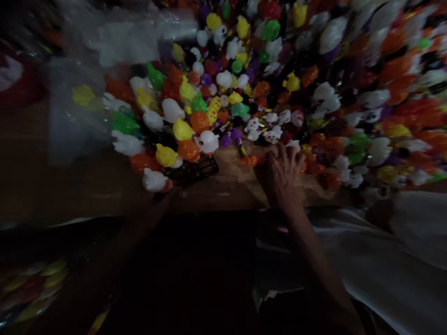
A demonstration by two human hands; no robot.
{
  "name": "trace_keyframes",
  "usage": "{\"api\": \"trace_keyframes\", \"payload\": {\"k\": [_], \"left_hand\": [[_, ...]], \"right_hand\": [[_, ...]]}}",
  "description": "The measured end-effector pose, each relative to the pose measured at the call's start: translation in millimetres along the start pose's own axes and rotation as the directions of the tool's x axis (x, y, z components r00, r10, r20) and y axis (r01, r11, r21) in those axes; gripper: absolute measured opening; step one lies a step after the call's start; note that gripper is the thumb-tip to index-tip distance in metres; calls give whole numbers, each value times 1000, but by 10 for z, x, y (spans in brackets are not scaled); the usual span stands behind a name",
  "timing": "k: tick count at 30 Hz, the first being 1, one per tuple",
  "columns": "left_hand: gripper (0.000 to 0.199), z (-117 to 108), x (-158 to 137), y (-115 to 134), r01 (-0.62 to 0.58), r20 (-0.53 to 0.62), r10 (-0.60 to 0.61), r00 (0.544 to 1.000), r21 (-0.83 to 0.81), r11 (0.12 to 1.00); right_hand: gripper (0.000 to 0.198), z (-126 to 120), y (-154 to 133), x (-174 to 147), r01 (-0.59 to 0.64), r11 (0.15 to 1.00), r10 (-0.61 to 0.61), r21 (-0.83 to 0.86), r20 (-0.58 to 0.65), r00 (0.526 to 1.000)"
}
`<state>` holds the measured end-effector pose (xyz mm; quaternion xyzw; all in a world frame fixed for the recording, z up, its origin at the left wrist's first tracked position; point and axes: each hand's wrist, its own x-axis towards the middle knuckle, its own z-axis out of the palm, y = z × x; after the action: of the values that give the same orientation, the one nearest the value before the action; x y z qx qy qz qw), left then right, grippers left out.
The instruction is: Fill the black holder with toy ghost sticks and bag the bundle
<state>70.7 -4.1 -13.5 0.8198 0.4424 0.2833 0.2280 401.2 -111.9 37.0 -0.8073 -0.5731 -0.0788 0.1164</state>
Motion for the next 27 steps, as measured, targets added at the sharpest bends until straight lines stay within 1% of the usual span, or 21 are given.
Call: {"api": "trace_keyframes", "payload": {"k": [2,3,5,7,9,11,14,15,17,20,22,24,27], "left_hand": [[32,13,2,-19,5,18,-5,1000,0,1000],[29,21,6,-29,7,26,-7,1000,-4,1000],[26,39,20,-48,1,24,-2,1000,3,1000],[25,50,40,-56,-12,15,12,1000,18,1000],[26,49,58,-52,-24,3,24,1000,20,1000],[26,38,72,-42,-24,-1,24,1000,7,1000],[26,21,83,-36,-52,9,52,999,-20,998],[25,18,86,-39,-69,20,70,997,-33,997],[22,16,91,-48,-106,24,108,994,-69,992],[20,15,102,-52,-158,15,162,987,-141,977],[22,8,112,-43,-177,2,181,984,-174,969],[22,-6,122,-28,-172,14,178,984,-185,967],[23,-29,139,-2,-153,77,170,982,-188,970]], "right_hand": [[25,7,29,48,47,998,-48,-48,-26,998],[21,0,32,55,70,996,-73,-52,-61,995],[19,-22,1,29,107,993,-101,40,-127,987],[21,-32,-123,-56,82,977,-52,196,-151,987],[23,-5,-366,-172,13,942,31,335,-126,992],[25,59,-689,-268,-20,910,68,415,-100,993],[21,157,-1133,-312,38,862,10,506,-90,996],[21,176,-1238,-305,54,840,-13,540,-80,997],[22,200,-1378,-283,36,790,-23,613,-30,999],[27,262,-1478,-256,-68,714,51,697,46,998],[29,342,-1509,-242,-95,683,85,725,50,995],[31,433,-1511,-230,-70,699,77,712,22,997],[35,518,-1443,-214,21,765,-5,644,-27,1000]]}}
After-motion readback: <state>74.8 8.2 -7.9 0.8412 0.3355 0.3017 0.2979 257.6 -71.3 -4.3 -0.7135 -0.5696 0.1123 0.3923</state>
